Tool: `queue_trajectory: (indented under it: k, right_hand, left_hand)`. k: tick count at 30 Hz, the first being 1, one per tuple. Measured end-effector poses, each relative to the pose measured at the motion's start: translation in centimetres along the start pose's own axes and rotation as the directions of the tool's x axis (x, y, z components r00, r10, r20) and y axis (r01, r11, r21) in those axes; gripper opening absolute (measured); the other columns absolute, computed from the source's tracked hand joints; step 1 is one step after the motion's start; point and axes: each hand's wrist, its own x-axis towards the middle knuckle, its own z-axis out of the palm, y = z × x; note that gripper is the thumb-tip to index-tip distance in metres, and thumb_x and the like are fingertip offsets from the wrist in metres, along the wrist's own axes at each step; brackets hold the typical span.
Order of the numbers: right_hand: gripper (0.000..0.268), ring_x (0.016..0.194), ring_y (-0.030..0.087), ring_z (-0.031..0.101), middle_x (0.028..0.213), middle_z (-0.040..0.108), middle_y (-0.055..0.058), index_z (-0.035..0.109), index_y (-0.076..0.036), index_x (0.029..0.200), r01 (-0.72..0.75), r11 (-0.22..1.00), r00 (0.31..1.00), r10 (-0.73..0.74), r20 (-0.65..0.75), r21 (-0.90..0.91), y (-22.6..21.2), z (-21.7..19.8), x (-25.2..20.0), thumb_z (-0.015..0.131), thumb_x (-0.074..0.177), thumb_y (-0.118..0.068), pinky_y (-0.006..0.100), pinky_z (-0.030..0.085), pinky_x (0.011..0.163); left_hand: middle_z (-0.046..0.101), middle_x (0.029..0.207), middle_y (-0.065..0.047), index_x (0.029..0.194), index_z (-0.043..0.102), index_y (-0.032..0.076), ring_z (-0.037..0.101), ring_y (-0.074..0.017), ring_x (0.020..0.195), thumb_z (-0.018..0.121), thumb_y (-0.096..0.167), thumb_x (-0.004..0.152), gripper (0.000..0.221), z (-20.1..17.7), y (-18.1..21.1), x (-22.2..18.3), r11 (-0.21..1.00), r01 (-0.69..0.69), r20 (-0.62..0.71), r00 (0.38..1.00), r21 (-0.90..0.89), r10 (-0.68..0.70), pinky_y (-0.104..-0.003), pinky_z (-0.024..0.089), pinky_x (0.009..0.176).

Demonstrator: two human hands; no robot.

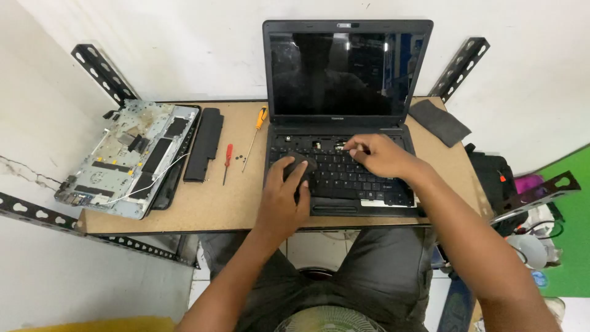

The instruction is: Disassembling a laptop by removing the keyboard and manipulating internal components

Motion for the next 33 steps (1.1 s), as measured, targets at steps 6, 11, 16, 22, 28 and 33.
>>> queue_trajectory:
  k: [6, 11, 16, 22, 28, 33]
  right_hand:
    - [0.017, 0.084, 0.032, 0.064, 0.082, 0.067, 0.015, 0.069, -0.005, 0.099, 0.188, 0.982, 0.969, -0.186, -0.160, -0.003, 1.3, 2.3, -0.2, 0.058, 0.087, -0.007, 0.043, 0.049, 0.080]
    - [0.017, 0.086, 0.028, 0.063, 0.083, 0.066, 0.008, 0.070, -0.011, 0.098, 0.333, 0.926, 0.883, -0.373, -0.286, -0.178, 3.6, 3.5, 0.0, 0.062, 0.084, -0.006, 0.039, 0.049, 0.080]
    - [0.016, 0.081, 0.020, 0.061, 0.081, 0.063, -0.001, 0.070, -0.018, 0.093, 0.385, 0.878, 0.804, -0.471, -0.363, -0.286, 3.5, 4.1, -0.6, 0.061, 0.085, -0.008, 0.031, 0.043, 0.077]
    - [0.017, 0.078, 0.023, 0.065, 0.088, 0.068, 0.005, 0.071, -0.012, 0.101, 0.512, 0.858, 0.776, -0.484, -0.404, -0.043, 0.4, 6.0, -3.9, 0.063, 0.085, -0.012, 0.034, 0.050, 0.073]
    - [0.025, 0.095, 0.031, 0.063, 0.097, 0.065, 0.008, 0.067, -0.014, 0.109, 0.442, 0.888, 0.835, -0.458, -0.305, -0.126, -0.2, 7.7, -5.9, 0.060, 0.089, -0.027, 0.041, 0.049, 0.084]
    - [0.023, 0.097, 0.026, 0.058, 0.096, 0.060, 0.003, 0.065, -0.018, 0.096, 0.317, 0.894, 0.871, -0.406, -0.276, -0.316, 2.3, 8.6, -5.5, 0.064, 0.086, -0.038, 0.037, 0.044, 0.081]
  left_hand:
    - [0.047, 0.114, -0.023, 0.125, 0.055, -0.002, 0.053, -0.0424, 0.111, 0.051, -0.001, 0.088, 0.037, 2.2, -0.5, -1.1, 0.999, 0.019, 0.140, 0.990, 0.035, -0.024, -0.050, 0.049, 0.089]
    - [0.051, 0.107, -0.017, 0.124, 0.056, 0.001, 0.058, -0.0379, 0.105, 0.054, 0.001, 0.088, 0.036, 3.1, -0.5, -1.3, 1.000, 0.008, 0.127, 0.992, -0.020, -0.005, -0.046, 0.052, 0.084]
    - [0.059, 0.099, -0.012, 0.113, 0.063, 0.004, 0.064, -0.0290, 0.095, 0.062, 0.002, 0.085, 0.028, 3.9, 0.3, -1.5, 0.991, -0.031, 0.028, 0.999, -0.129, 0.035, -0.038, 0.055, 0.078]
    - [0.052, 0.085, -0.006, 0.090, 0.066, 0.005, 0.063, -0.0252, 0.082, 0.065, -0.001, 0.079, 0.012, 3.9, 0.2, -1.1, 0.970, 0.102, -0.055, 0.992, -0.219, -0.116, -0.034, 0.055, 0.068]
    - [0.062, 0.087, -0.008, 0.094, 0.065, 0.007, 0.067, -0.0278, 0.084, 0.064, 0.000, 0.081, 0.015, 3.4, 0.2, -1.6, 0.954, 0.082, 0.003, 0.996, -0.288, -0.084, -0.036, 0.056, 0.069]
    - [0.065, 0.098, -0.016, 0.099, 0.066, 0.004, 0.063, -0.0359, 0.102, 0.062, 0.004, 0.084, 0.015, 1.6, 0.5, -2.1, 0.985, -0.022, 0.050, 0.998, -0.174, 0.031, -0.046, 0.050, 0.087]
